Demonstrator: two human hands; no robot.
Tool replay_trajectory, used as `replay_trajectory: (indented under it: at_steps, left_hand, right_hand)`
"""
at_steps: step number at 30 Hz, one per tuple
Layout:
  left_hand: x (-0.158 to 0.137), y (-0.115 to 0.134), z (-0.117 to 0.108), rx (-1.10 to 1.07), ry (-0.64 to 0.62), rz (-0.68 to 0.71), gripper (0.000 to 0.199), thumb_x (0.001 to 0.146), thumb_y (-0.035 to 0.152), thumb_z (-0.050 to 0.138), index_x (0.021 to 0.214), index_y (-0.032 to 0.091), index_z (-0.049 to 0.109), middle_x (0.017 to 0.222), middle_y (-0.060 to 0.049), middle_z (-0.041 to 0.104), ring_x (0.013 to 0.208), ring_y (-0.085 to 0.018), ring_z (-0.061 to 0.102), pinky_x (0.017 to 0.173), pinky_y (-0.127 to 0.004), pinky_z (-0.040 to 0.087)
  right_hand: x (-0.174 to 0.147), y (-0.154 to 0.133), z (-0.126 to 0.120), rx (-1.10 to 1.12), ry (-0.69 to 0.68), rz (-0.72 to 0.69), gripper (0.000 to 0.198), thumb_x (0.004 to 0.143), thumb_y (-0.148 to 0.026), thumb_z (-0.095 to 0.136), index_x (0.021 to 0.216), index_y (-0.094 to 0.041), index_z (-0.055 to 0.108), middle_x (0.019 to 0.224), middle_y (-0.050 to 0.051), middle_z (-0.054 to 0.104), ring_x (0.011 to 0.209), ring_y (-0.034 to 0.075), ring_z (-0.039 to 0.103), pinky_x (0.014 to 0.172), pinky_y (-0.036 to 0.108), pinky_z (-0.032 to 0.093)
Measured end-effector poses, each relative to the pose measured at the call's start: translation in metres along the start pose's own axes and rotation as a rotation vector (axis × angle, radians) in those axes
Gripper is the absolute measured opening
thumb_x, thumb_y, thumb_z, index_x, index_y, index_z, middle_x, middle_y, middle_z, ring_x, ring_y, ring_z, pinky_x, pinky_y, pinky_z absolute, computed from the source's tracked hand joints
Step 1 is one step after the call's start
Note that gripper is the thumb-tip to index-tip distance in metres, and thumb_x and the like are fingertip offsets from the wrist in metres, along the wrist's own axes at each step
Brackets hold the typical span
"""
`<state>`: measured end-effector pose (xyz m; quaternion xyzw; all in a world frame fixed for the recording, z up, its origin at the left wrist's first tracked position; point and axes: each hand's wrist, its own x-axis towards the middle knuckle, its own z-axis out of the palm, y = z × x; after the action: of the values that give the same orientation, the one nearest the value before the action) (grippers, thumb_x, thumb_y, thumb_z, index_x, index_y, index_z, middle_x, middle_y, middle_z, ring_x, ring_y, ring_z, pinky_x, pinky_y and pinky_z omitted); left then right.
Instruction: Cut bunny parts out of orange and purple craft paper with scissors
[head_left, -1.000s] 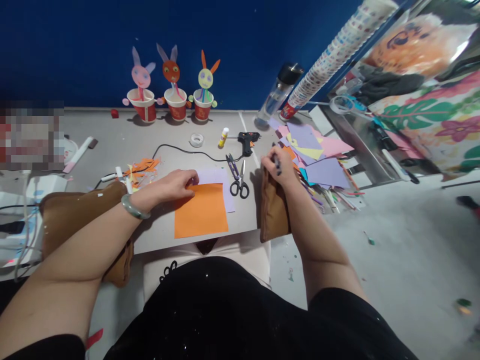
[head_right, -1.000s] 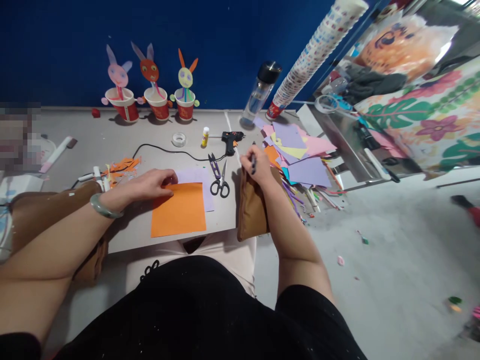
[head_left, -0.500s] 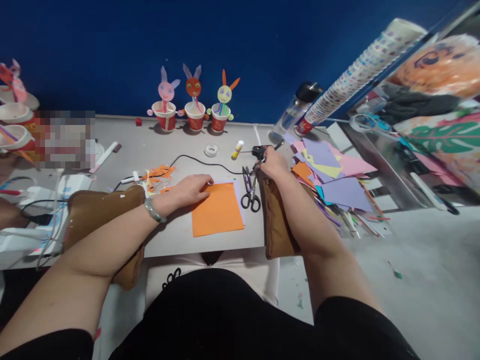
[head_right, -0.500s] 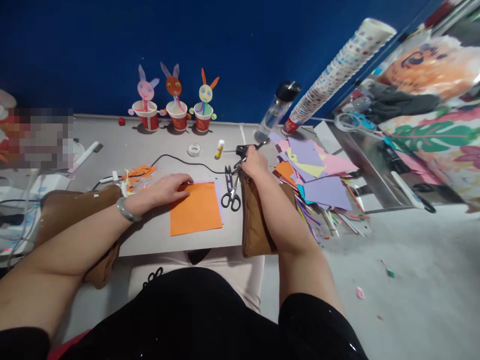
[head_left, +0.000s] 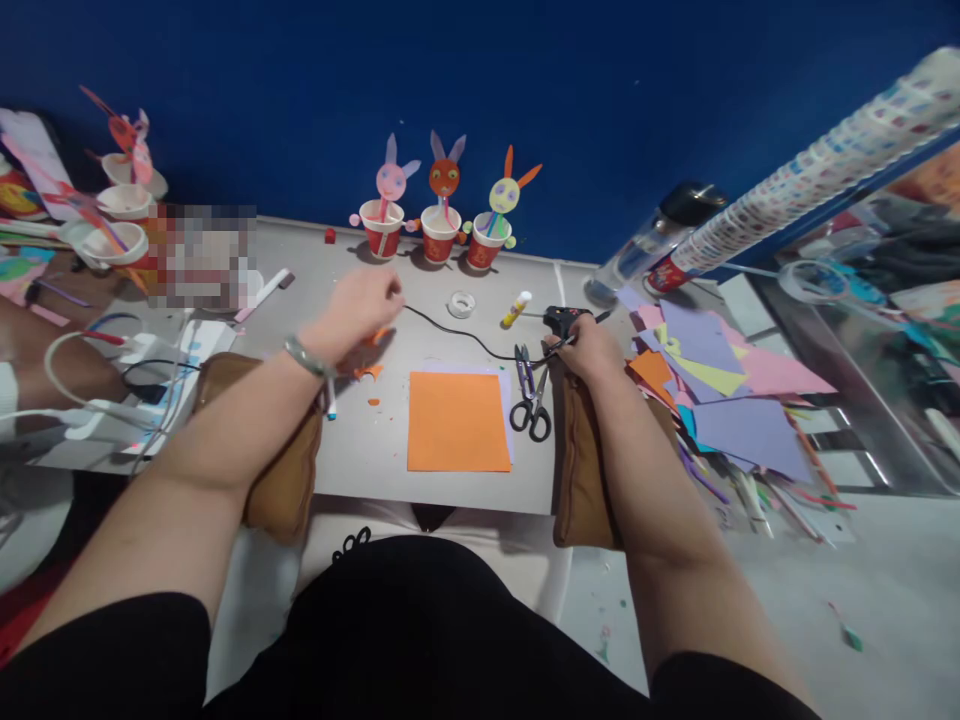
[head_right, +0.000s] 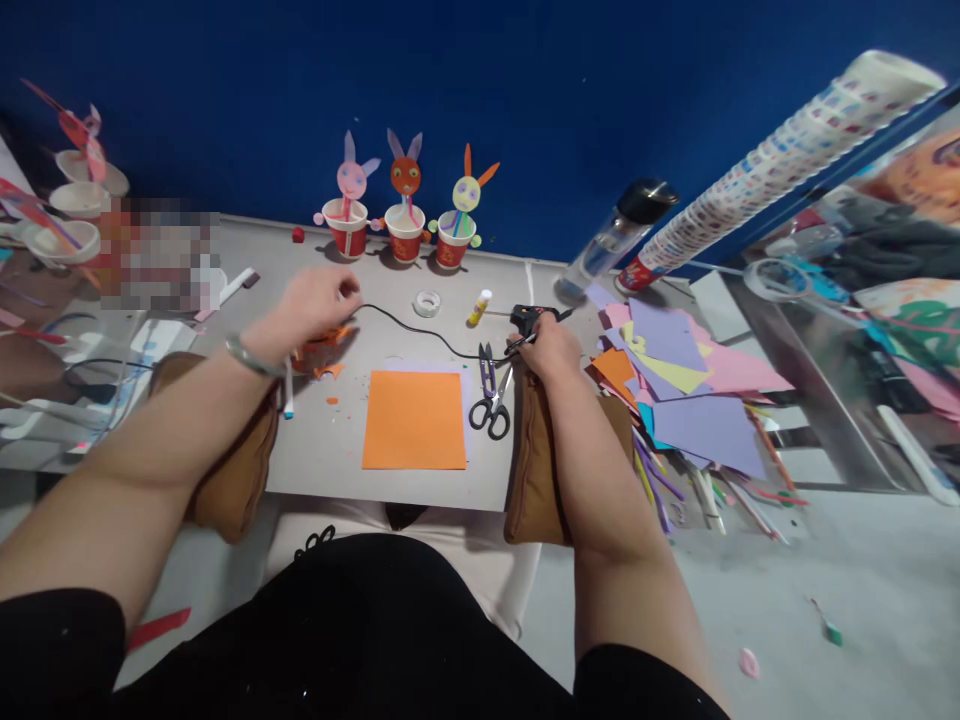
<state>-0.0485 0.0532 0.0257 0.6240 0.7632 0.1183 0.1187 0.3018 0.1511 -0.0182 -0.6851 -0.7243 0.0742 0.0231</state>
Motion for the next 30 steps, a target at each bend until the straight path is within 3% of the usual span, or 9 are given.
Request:
replay_trajectory:
  at_steps: [4,7,9,11,13,16,20,25,30]
  left_hand:
    - [0.059,-0.041,-0.034,0.098,0.038,-0.21,0.043,0.092,0.026,0.057,0.128,0.004,0.065,0.126,-0.018,0.066,0.114,-0.025,0.057,0.093,-0.039,0.039]
    - [0.09,-0.064,-0.032,0.087,0.067,-0.262,0.075,0.098,0.056,0.047,0.144,-0.002,0.047,0.131,-0.015,0.057,0.118,-0.019,0.049,0.089,-0.037,0.031]
    - [0.105,-0.074,-0.02,0.036,0.071,-0.28,0.106,0.084,0.09,0.025,0.128,-0.001,0.057,0.108,-0.006,0.059,0.117,-0.017,0.045,0.086,-0.038,0.024]
    - [0.116,-0.08,-0.007,0.016,0.062,-0.257,0.12,0.071,0.102,0.014,0.115,0.0,0.061,0.095,-0.002,0.055,0.116,-0.016,0.04,0.086,-0.038,0.022]
    - [0.123,-0.084,0.002,0.068,0.06,-0.229,0.111,0.082,0.095,0.018,0.118,-0.001,0.059,0.098,-0.003,0.052,0.113,-0.014,0.038,0.089,-0.035,0.024]
    - [0.124,-0.085,0.002,0.168,0.045,-0.241,0.074,0.104,0.061,0.034,0.134,-0.004,0.053,0.116,-0.007,0.053,0.102,-0.011,0.037,0.092,-0.03,0.029]
    - [0.119,-0.079,-0.017,0.237,-0.025,-0.298,0.045,0.106,0.027,0.045,0.137,-0.004,0.055,0.122,-0.009,0.061,0.094,-0.01,0.037,0.094,-0.027,0.035]
    - [0.089,-0.055,-0.051,0.309,-0.112,-0.325,0.043,0.093,0.014,0.062,0.129,-0.009,0.063,0.131,-0.021,0.067,0.101,-0.015,0.051,0.099,-0.034,0.042]
    - [0.02,-0.02,-0.065,0.152,-0.172,-0.073,0.037,0.092,0.026,0.062,0.118,0.003,0.074,0.102,-0.009,0.073,0.084,-0.012,0.061,0.081,-0.028,0.044]
  right_hand:
    - [0.002,0.001,0.002,-0.013,0.018,-0.003,0.04,0.089,-0.054,0.063,0.11,-0.02,0.06,0.105,0.018,0.074,0.096,0.036,0.07,0.078,0.043,0.052]
    - [0.004,0.003,0.002,-0.018,0.013,-0.016,0.04,0.089,-0.055,0.062,0.108,-0.021,0.061,0.101,0.017,0.074,0.093,0.036,0.07,0.077,0.043,0.052]
    - [0.005,0.005,0.003,-0.018,0.004,-0.031,0.039,0.088,-0.055,0.063,0.107,-0.021,0.061,0.097,0.016,0.074,0.091,0.036,0.069,0.076,0.044,0.052]
    - [0.006,0.007,0.003,-0.017,0.0,-0.039,0.037,0.087,-0.053,0.064,0.106,-0.021,0.061,0.095,0.016,0.073,0.089,0.036,0.069,0.077,0.044,0.052]
    - [0.006,0.008,0.003,-0.019,-0.009,-0.036,0.035,0.086,-0.05,0.066,0.106,-0.021,0.061,0.094,0.016,0.072,0.089,0.036,0.068,0.077,0.045,0.052]
    - [0.007,0.008,0.002,-0.013,-0.033,-0.034,0.035,0.086,-0.049,0.066,0.107,-0.022,0.061,0.096,0.016,0.072,0.09,0.037,0.067,0.08,0.047,0.052]
    - [0.007,0.008,0.001,-0.007,-0.032,-0.057,0.037,0.085,-0.048,0.066,0.109,-0.021,0.061,0.098,0.017,0.071,0.092,0.038,0.067,0.08,0.048,0.052]
    - [0.001,0.004,-0.001,-0.015,-0.022,-0.043,0.036,0.086,-0.048,0.068,0.108,-0.021,0.061,0.098,0.017,0.07,0.091,0.036,0.065,0.078,0.045,0.048]
    - [-0.002,0.004,-0.007,0.001,0.086,-0.013,0.027,0.088,-0.043,0.071,0.1,-0.02,0.062,0.094,0.018,0.07,0.087,0.03,0.06,0.076,0.04,0.039]
